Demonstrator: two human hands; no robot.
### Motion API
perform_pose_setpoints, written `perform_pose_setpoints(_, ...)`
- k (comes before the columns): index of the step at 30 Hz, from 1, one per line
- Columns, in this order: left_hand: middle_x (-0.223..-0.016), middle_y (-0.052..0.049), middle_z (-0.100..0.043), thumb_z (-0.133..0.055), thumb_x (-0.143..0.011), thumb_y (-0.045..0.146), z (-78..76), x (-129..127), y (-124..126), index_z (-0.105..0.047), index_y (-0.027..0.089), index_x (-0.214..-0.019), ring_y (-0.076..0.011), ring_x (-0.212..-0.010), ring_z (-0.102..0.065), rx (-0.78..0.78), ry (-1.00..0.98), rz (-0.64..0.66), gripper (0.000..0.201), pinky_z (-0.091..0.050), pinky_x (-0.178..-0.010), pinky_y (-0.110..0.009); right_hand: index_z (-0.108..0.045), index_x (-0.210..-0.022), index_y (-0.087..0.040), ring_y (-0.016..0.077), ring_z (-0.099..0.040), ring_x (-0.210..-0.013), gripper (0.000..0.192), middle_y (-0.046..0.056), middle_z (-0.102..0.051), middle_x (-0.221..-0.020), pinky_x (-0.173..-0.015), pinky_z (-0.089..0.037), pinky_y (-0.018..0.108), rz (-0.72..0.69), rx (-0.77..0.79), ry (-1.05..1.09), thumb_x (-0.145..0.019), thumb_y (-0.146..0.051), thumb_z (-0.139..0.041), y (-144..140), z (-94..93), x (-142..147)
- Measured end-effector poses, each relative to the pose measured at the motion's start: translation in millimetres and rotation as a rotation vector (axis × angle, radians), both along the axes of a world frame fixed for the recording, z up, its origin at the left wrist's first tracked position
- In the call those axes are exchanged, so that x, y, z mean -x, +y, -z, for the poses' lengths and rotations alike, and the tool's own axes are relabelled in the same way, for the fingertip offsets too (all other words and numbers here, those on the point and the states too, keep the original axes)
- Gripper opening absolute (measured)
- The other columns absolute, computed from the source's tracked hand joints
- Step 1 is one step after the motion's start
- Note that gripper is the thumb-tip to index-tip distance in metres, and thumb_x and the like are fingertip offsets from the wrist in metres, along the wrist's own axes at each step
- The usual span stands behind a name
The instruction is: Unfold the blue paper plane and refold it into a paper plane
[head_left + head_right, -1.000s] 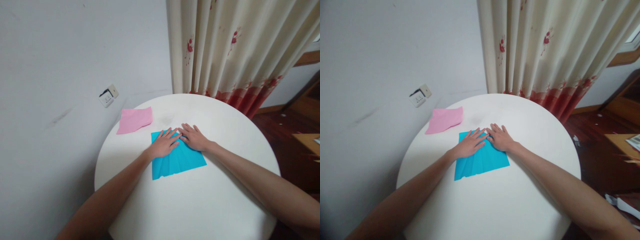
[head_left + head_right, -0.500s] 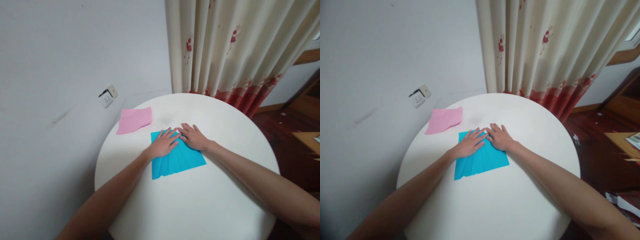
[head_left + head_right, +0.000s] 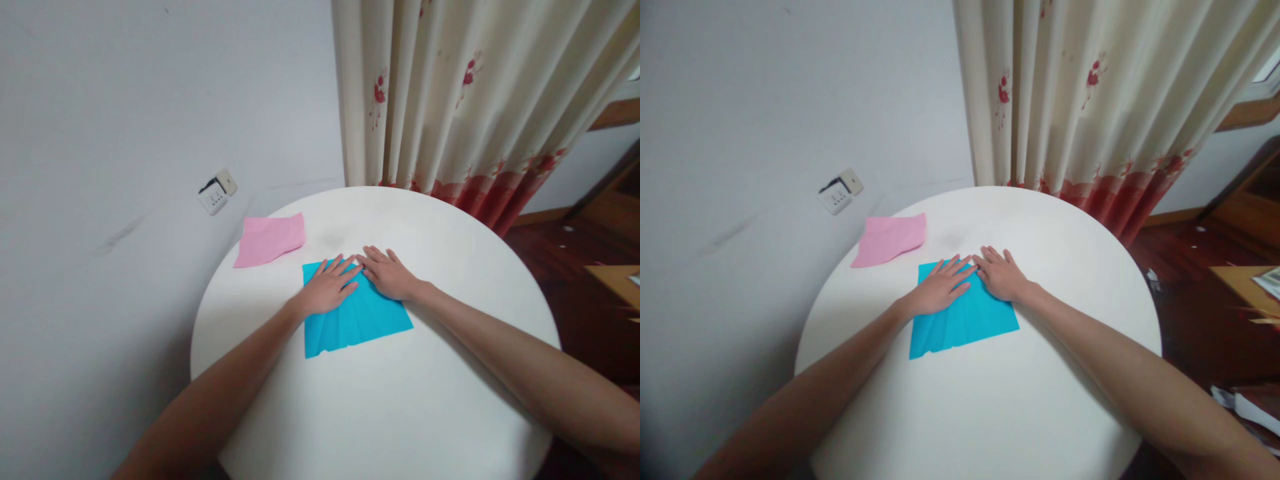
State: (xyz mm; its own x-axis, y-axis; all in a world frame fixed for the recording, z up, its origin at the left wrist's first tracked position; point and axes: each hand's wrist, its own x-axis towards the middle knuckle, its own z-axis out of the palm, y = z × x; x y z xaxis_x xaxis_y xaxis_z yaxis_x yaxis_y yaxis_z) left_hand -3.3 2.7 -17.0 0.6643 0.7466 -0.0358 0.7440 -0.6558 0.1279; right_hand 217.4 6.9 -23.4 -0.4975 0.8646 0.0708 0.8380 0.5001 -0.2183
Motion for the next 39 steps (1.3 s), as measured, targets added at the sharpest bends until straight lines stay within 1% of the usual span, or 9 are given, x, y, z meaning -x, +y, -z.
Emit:
perform_pose_setpoints(4, -0.165, 0.002, -0.014, -0.014, -0.101, 0.060, 0.6, -0.1, 0.4, -0.022, 0.033, -0.156, -0.0258, -0.152, -0.006, 0.004, 0.001, -0.003, 0.062, -0.006, -0.121, -0.051, -0.031, -0.154, -0.020, 0.0295, -0.018, -0.150, 0.055, 0.013, -0.023, -0.162, -0.118, -0.017, 0.057, -0.002, 0.004, -0.006, -0.104, -0.041, -0.022, 0.4, -0.5, 0.1)
perform_pose_setpoints(9, -0.165, 0.001, -0.014, -0.014, -0.101, 0.060, -0.2, -1.1, 0.4, -0.017, 0.029, -0.158, -0.0249, -0.152, -0.006, 0.007, -0.003, -0.010, 0.064, -0.006, -0.122, -0.049, -0.031, -0.154, -0.019, 0.0299, -0.019, -0.150, 0.055, 0.014, -0.023, -0.162, -0.118, -0.017, 0.057, -0.002, -0.002, -0.004, -0.104, -0.041, -0.024, 1.0, 0.1, 0.2)
perform_pose_setpoints(14, -0.165, 0.000, -0.012, -0.016, -0.101, 0.059, -1.3, -0.7, 0.1, -0.012, 0.029, -0.158, -0.0243, -0.153, -0.005, 0.020, -0.004, -0.015, 0.065, -0.006, -0.121, -0.048, -0.033, -0.154, -0.019, 0.0301, -0.020, -0.149, 0.055, 0.014, -0.024, -0.162, -0.117, -0.018, 0.057, -0.008, -0.012, -0.005, -0.104, -0.040, -0.024, 0.6, -0.2, -0.1)
perform_pose_setpoints(25, -0.165, 0.001, -0.013, -0.015, -0.101, 0.059, -0.9, -0.7, 0.3, -0.016, 0.028, -0.158, -0.0247, -0.152, -0.006, 0.012, -0.010, -0.010, 0.065, -0.007, -0.121, -0.050, -0.031, -0.155, -0.021, 0.0299, -0.020, -0.149, 0.055, 0.013, -0.023, -0.162, -0.117, -0.018, 0.057, -0.003, -0.002, -0.015, -0.103, -0.041, -0.025, 0.9, -0.3, -0.6)
perform_pose_setpoints(39, -0.165, 0.001, -0.012, -0.014, -0.101, 0.059, -3.3, -1.1, -1.3, -0.015, 0.027, -0.158, -0.0241, -0.153, -0.005, 0.014, 0.000, -0.011, 0.066, -0.007, -0.122, -0.050, -0.033, -0.154, -0.020, 0.0297, -0.020, -0.149, 0.055, 0.014, -0.025, -0.162, -0.118, -0.018, 0.057, -0.010, -0.018, -0.002, -0.104, -0.041, -0.024, 1.1, 1.7, -1.0)
